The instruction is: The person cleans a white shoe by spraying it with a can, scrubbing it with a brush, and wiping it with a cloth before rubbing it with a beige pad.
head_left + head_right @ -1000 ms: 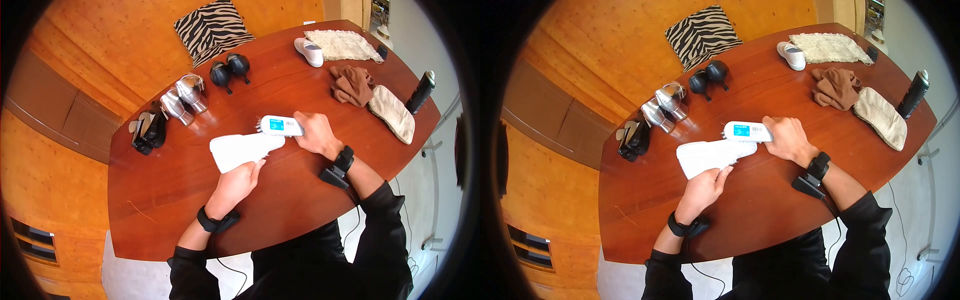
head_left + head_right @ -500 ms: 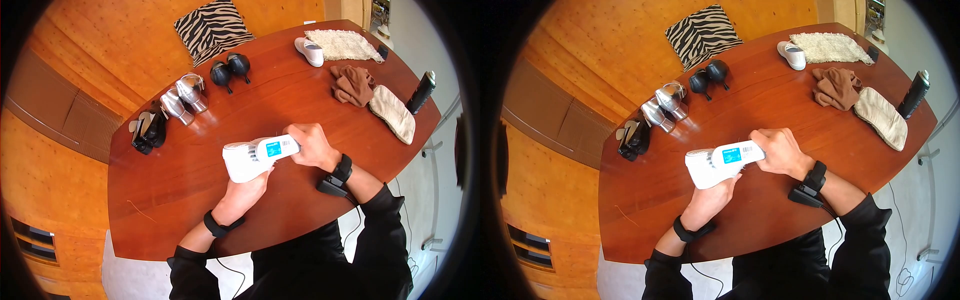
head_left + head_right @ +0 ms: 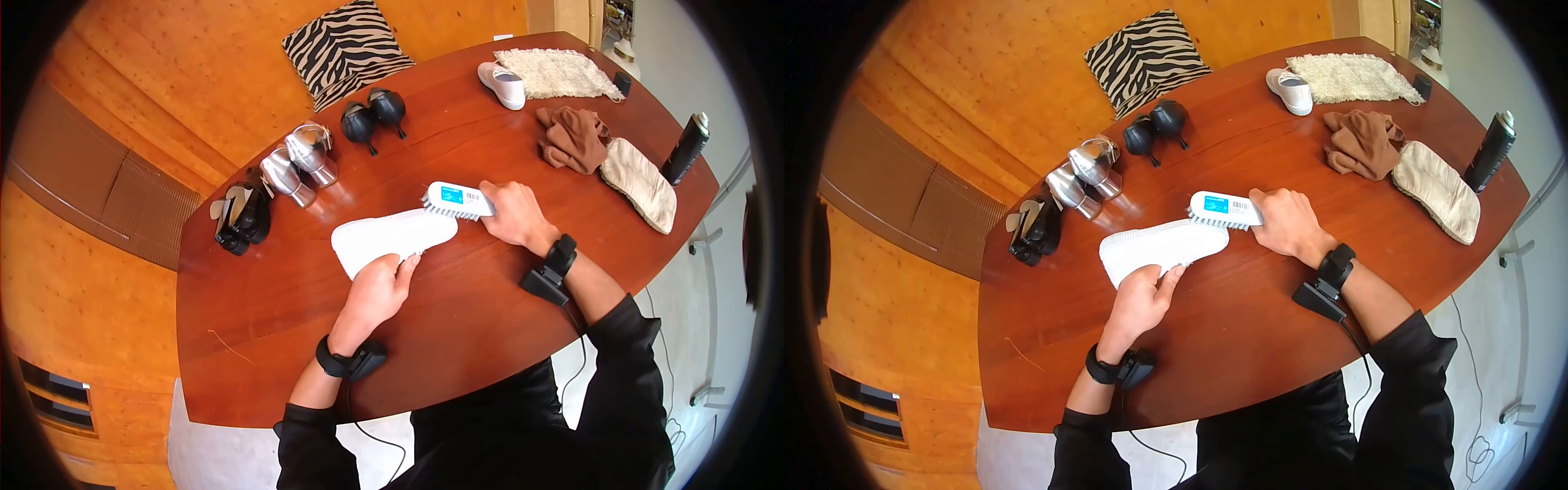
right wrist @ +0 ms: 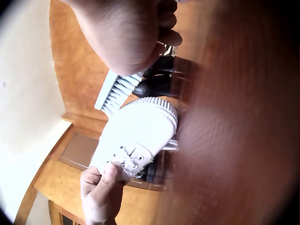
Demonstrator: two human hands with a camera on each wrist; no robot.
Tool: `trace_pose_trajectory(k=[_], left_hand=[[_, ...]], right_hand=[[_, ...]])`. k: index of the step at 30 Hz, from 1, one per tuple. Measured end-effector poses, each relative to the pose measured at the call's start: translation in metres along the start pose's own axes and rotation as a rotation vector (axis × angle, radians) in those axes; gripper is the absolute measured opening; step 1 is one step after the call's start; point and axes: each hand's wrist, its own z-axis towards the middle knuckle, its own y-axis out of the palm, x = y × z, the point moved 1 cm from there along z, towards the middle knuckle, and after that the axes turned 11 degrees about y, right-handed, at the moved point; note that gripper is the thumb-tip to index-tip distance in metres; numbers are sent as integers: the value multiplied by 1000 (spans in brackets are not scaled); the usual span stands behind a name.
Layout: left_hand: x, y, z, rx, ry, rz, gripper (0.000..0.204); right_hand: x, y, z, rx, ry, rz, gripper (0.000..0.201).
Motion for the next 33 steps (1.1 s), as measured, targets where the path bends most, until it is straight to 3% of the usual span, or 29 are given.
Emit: trace_pose_trajectory(k=[7, 11, 13, 15, 20, 23, 27, 32, 33], left_hand=[[7, -5, 2, -105, -108, 56, 38], [16, 5, -2, -151, -8, 94, 23], [15, 11, -3, 44, 382, 273, 23], [18, 13, -5, -34, 321, 254, 16], [22, 18, -4, 72, 351, 80, 12], [22, 16, -3, 85, 458, 265, 11], [22, 12, -3, 69, 429, 288, 15], [11, 4, -4, -67, 19, 55, 33], [10, 3, -3, -67, 20, 57, 33]], right_hand=[[-6, -1, -4, 18, -30, 39, 14], [-17, 0, -13, 50, -146, 99, 13], [-19, 4, -17, 103, -219, 123, 13], [-26, 2, -22, 132, -282, 172, 15], [-29, 2, -25, 200, -364, 233, 17], [-29, 2, -25, 225, -385, 221, 18], [-25, 3, -21, 161, -313, 161, 17], [-11, 3, -11, 118, -202, 112, 14], [-9, 2, -9, 60, -135, 77, 13]])
